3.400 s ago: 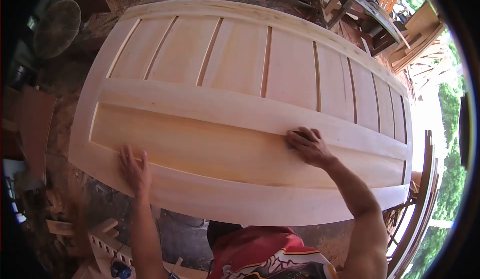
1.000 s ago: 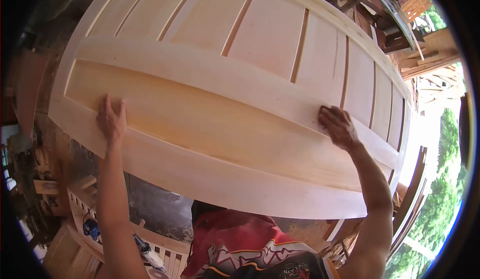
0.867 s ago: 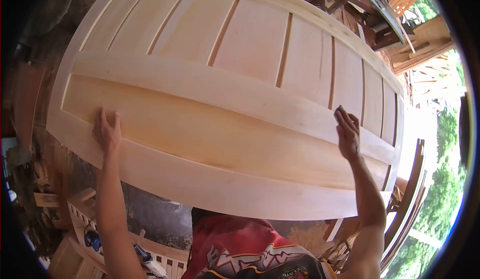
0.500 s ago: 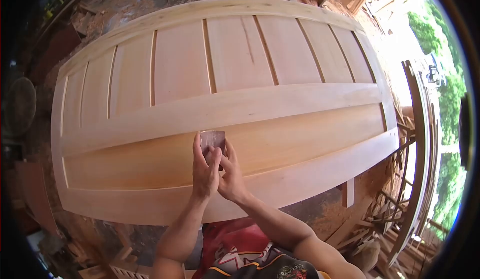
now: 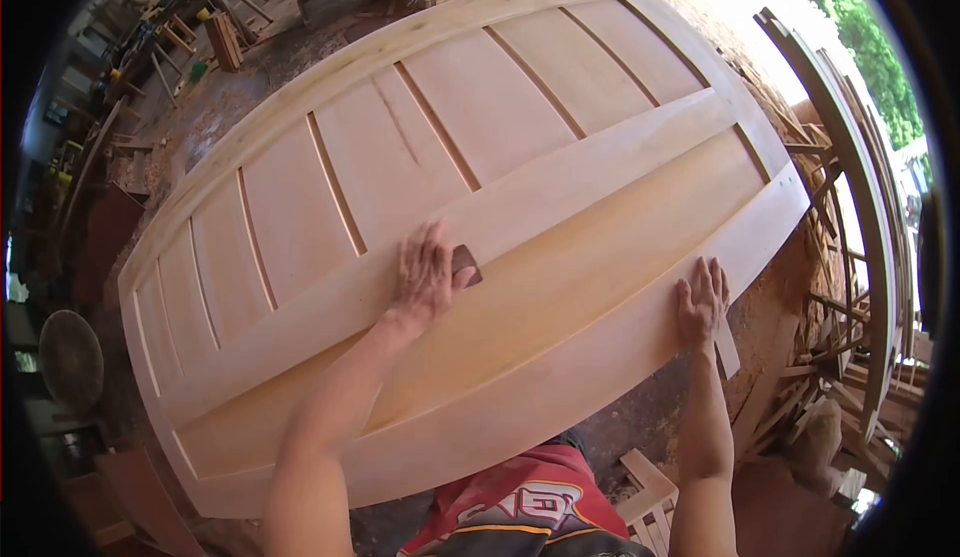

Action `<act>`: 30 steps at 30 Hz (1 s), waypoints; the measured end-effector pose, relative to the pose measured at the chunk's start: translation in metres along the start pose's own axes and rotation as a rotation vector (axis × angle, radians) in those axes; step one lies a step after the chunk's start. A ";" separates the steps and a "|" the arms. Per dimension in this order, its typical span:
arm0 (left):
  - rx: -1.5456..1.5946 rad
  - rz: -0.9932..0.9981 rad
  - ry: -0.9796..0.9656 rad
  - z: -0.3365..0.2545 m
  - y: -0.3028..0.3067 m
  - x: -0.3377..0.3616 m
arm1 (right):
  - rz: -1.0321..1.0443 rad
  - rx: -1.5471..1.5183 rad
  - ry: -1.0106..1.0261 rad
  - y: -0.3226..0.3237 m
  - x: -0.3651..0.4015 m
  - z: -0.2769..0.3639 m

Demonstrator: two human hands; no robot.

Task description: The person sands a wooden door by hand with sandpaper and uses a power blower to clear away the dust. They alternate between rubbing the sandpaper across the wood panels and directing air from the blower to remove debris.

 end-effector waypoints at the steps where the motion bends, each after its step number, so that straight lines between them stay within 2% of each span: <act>1: 0.040 -0.042 -0.017 -0.014 -0.013 -0.028 | 0.009 -0.098 -0.042 -0.002 0.000 -0.007; 5: 0.135 -0.157 -0.030 -0.060 -0.040 -0.084 | 0.032 -0.112 -0.034 0.005 -0.002 -0.004; 7: 0.198 -0.072 -0.023 -0.037 -0.018 -0.041 | 0.043 -0.117 -0.009 -0.008 0.002 -0.014; 10: 0.087 0.046 0.082 0.018 0.028 0.065 | 0.142 0.045 -0.051 -0.005 0.000 0.001; 11: 0.092 0.080 0.094 0.032 0.033 0.078 | 0.165 0.036 -0.054 -0.006 -0.005 0.004; 14: 0.006 0.122 0.114 0.015 0.014 0.046 | 0.253 0.043 -0.048 -0.005 -0.006 0.002; 17: 0.077 0.081 0.036 -0.046 -0.028 -0.060 | 0.285 0.026 -0.013 -0.010 -0.009 -0.001; 20: 0.117 -0.092 -0.057 -0.119 -0.076 -0.180 | 0.313 0.029 0.020 -0.014 -0.019 -0.004; 21: 0.113 -0.136 -0.082 -0.137 -0.082 -0.204 | 0.311 0.037 0.071 -0.022 -0.027 -0.014; 24: 0.171 -0.125 -0.068 -0.136 -0.075 -0.204 | 0.265 -0.068 -0.011 -0.018 -0.088 -0.076; 25: 0.113 -0.043 -0.003 -0.124 -0.069 -0.187 | 0.230 -0.044 -0.050 -0.024 -0.118 -0.122; 27: 0.102 0.069 0.079 -0.065 -0.041 -0.081 | 0.183 0.007 -0.191 -0.020 -0.180 -0.208; 28: 0.080 0.085 0.083 -0.058 -0.036 -0.071 | 0.156 0.041 -0.280 -0.003 -0.205 -0.229; 30: 0.047 0.098 0.087 -0.074 -0.048 -0.103 | 0.070 0.052 -0.205 -0.018 -0.219 -0.240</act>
Point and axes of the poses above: each hand's wrist, its own x-axis away from the middle knuckle, its own y-axis out of the back of the hand, z = x × y, the point moved 6 cm from there along -x, towards the middle knuckle, and after that the axes turned 5 degrees about -y, right-handed, at the moved point
